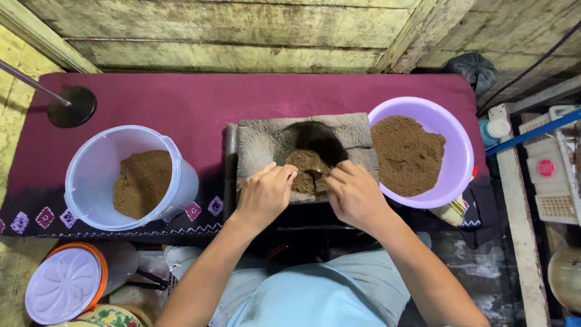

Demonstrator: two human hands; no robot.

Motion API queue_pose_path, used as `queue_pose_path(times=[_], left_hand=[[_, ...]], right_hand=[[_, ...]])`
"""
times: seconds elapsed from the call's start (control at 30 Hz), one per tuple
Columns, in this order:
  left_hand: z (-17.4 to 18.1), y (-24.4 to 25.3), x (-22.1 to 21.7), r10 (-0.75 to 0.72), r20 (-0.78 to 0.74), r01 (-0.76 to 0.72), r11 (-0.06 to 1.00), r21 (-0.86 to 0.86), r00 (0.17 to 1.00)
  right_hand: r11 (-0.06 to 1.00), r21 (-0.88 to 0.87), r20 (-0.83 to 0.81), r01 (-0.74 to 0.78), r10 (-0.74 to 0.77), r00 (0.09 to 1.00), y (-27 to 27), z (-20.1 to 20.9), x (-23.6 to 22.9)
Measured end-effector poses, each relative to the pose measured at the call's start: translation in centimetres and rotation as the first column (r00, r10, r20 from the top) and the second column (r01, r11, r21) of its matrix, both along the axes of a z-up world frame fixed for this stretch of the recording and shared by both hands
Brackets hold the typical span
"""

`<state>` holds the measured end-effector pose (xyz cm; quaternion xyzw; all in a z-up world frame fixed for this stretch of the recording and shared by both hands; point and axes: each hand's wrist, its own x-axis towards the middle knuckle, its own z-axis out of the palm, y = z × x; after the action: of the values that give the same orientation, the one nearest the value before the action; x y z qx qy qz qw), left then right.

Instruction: Scooping brown powder from a bowl into a stone mortar and pressing it down using a spoon and fingers.

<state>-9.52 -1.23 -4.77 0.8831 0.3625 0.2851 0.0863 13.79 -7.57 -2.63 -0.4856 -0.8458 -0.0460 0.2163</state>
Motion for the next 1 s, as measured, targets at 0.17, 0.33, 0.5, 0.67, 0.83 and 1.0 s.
queue_pose_path(times=[0.17, 0.33, 0.5, 0.67, 0.83, 1.0], left_hand=[[1.2, 0.0, -0.5, -0.016, 0.069, 0.021, 0.997, -0.07, 0.998], [0.5, 0.7, -0.5, 0.012, 0.006, -0.012, 1.0, -0.017, 1.0], [-0.2, 0.4, -0.2, -0.026, 0.037, 0.03, 0.993, -0.116, 0.999], [0.6, -0.3, -0.3, -0.031, 0.064, 0.04, 0.989, -0.144, 0.997], [0.1, -0.5, -0.3, -0.002, 0.075, 0.01, 0.993, -0.117, 0.997], [0.3, -0.8, -0.4, 0.017, 0.087, -0.009, 0.996, -0.092, 0.996]], right_hand=[[0.999, 0.036, 0.043, 0.016, -0.017, 0.999, 0.3, 1.2, 1.9], [0.996, 0.082, 0.11, 0.038, -0.047, 0.993, 1.5, 0.2, 3.1], [0.993, 0.002, -0.096, -0.12, 0.12, 0.988, 0.2, -0.3, 1.2], [0.995, 0.002, -0.205, -0.101, 0.099, 0.974, 1.4, 1.8, 2.3], [0.99, 0.136, -0.162, 0.024, -0.001, 0.987, 2.5, 0.0, 2.4], [0.996, 0.066, -0.182, -0.067, 0.078, 0.98, 1.9, 0.2, 2.2]])
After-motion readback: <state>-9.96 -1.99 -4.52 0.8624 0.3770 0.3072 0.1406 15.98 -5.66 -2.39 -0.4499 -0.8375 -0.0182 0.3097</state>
